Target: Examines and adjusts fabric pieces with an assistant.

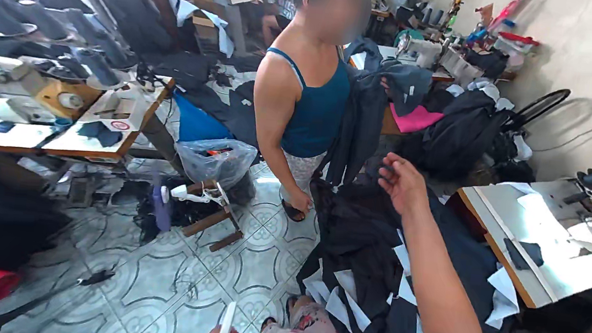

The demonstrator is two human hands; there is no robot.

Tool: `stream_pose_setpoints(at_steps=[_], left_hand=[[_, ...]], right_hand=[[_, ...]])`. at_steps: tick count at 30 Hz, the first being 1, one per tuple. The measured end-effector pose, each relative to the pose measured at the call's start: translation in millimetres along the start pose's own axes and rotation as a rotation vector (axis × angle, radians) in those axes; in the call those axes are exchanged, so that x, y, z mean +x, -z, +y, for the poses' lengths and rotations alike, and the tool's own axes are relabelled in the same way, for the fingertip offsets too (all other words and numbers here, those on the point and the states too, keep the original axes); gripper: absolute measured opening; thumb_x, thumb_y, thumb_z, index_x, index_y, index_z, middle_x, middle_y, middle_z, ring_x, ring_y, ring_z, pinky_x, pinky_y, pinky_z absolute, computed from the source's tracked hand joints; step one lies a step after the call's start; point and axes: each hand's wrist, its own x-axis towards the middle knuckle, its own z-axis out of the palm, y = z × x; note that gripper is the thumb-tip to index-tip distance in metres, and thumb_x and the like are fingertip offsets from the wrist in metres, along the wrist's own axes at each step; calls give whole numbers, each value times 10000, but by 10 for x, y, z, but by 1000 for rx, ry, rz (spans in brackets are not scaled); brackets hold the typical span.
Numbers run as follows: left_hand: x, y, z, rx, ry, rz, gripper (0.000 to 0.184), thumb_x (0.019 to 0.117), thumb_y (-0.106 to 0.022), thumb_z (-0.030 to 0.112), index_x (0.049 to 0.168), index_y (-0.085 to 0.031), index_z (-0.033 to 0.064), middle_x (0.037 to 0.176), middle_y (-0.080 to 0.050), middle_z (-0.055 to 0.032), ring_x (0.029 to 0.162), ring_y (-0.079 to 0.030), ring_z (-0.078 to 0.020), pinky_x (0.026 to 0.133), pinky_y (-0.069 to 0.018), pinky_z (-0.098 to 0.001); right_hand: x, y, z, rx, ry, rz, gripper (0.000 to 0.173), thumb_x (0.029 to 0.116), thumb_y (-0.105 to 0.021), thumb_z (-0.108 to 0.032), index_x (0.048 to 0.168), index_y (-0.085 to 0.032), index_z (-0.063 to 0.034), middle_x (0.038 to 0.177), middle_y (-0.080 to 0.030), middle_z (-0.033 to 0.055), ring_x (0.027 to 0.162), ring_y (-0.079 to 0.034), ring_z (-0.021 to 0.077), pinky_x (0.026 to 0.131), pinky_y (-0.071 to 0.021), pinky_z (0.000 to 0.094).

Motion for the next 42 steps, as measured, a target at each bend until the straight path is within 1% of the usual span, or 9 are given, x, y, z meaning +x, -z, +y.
stream_pose_setpoints(at_steps=[4,9,15,19,27,31,34,36,42], left_hand=[[376,148,476,53,-19,-94,899,803,-788,350,1472,-357,-65,1151,-655,-50,929,-645,-80,827,-559,-298],[831,307,827,101,-79,-204,894,768,-822,456,1383,-435,-65,1141,-668,-46,984,-662,-96,889,-563,-322],[1655,447,1288,239,-136,-228,804,759,-832,371,1323,-472,-75,1190,-683,-120,1079,-670,-168,948,-557,-393],[2306,377,1604,226,-203,-251,1022,711,-849,516,1441,-427,-63,1161,-694,-72,1033,-685,-134,938,-575,-360],[3340,88,2387,331,-414,-430,953,728,-809,620,1397,-526,2,1253,-693,-76,1125,-669,-115,963,-574,-327],[3889,-147,2810,320,-503,-566,948,734,-870,413,1484,-462,-1,1484,-527,-156,1258,-610,-185,1015,-561,-354],[4249,-374,3036,275,-583,-657,853,737,-872,322,1429,-506,-15,1580,-403,-181,1329,-556,-207,1041,-541,-358],[4404,-498,3159,278,-546,-674,816,724,-862,292,1412,-532,1,1623,-342,-175,1361,-526,-203,1043,-531,-353],[4664,-716,3214,276,-436,-725,840,744,-844,329,1450,-501,32,1633,-297,-200,1243,-586,-143,945,-552,-288]], right_hand=[[265,75,-54,-62,-8,173,296,1079,-452,-181,1319,-597,-82,1207,-636,50,931,-662,142,768,-565,321],[783,238,170,-110,37,297,338,1054,-492,-175,1361,-568,-56,1334,-580,108,1040,-637,166,806,-554,336],[1540,391,353,-109,28,378,507,1006,-606,-206,1470,-467,-54,1460,-509,143,1236,-573,231,936,-533,433],[2038,499,418,-45,48,444,702,970,-658,-253,1560,-329,-63,1517,-463,171,1305,-542,270,986,-526,481],[2304,535,522,31,235,457,189,1047,-546,-229,1110,-595,-58,973,-663,20,907,-673,98,826,-588,333],[2040,386,542,40,244,456,172,1047,-567,-312,1084,-626,-155,939,-676,-59,839,-665,34,746,-579,258],[1871,235,577,115,210,460,139,1038,-596,-273,1080,-627,-144,963,-686,-34,879,-691,74,810,-608,317],[1791,140,628,120,192,488,92,1032,-603,-238,1025,-618,-147,897,-680,-44,801,-682,57,733,-603,282],[1633,-23,857,90,173,537,115,1016,-597,-136,1099,-675,-121,963,-712,-38,844,-679,54,748,-588,284]])
